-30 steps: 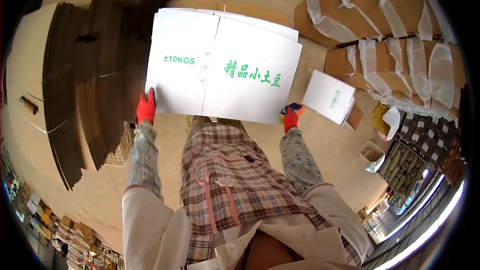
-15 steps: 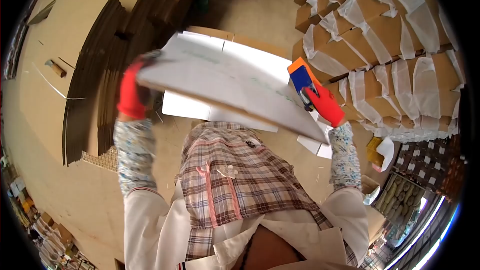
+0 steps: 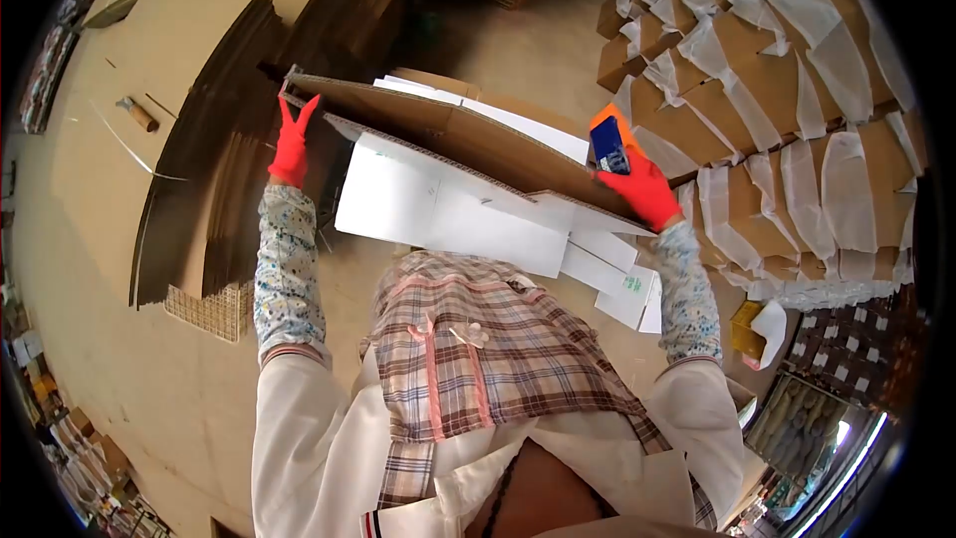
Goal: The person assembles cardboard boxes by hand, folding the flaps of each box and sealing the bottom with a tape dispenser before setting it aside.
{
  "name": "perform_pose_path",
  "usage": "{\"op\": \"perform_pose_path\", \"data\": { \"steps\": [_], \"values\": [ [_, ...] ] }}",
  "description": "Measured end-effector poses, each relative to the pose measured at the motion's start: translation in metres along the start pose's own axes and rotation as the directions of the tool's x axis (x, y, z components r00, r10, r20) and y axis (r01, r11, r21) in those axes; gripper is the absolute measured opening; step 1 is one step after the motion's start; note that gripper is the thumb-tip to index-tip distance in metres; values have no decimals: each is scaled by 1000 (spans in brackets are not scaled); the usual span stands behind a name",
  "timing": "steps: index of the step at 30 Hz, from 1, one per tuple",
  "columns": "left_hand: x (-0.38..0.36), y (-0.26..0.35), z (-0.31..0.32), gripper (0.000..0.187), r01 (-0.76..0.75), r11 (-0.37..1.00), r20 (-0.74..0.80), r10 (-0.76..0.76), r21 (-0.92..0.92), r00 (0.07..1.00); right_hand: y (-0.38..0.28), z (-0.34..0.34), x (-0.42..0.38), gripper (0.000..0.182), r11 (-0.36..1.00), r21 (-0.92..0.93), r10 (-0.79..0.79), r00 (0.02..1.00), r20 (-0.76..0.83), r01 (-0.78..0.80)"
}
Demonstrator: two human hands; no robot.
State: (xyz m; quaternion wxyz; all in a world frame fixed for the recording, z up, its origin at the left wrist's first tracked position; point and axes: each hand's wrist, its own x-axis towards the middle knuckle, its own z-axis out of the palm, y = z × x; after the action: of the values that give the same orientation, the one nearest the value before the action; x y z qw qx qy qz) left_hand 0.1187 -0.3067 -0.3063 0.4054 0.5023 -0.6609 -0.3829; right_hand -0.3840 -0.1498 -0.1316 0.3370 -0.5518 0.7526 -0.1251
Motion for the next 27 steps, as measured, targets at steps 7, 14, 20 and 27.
{"op": "perform_pose_path", "data": {
  "steps": [7,14,20,27],
  "values": [
    [-62,149,-14,66,288,888,47,-291,-358,956,18,12,-2,49,546,-721,-700,705,-113,427],
    [2,162,2,61,251,956,370,-290,152,882,-56,54,67,50,772,-548,-483,858,-175,323],
    [40,190,73,78,-413,754,769,-187,511,611,-47,38,69,54,853,-3,-488,794,-363,522],
    [2,161,46,54,-465,765,658,71,446,750,-34,27,70,57,834,-349,-546,727,-416,426]
  ]
}}
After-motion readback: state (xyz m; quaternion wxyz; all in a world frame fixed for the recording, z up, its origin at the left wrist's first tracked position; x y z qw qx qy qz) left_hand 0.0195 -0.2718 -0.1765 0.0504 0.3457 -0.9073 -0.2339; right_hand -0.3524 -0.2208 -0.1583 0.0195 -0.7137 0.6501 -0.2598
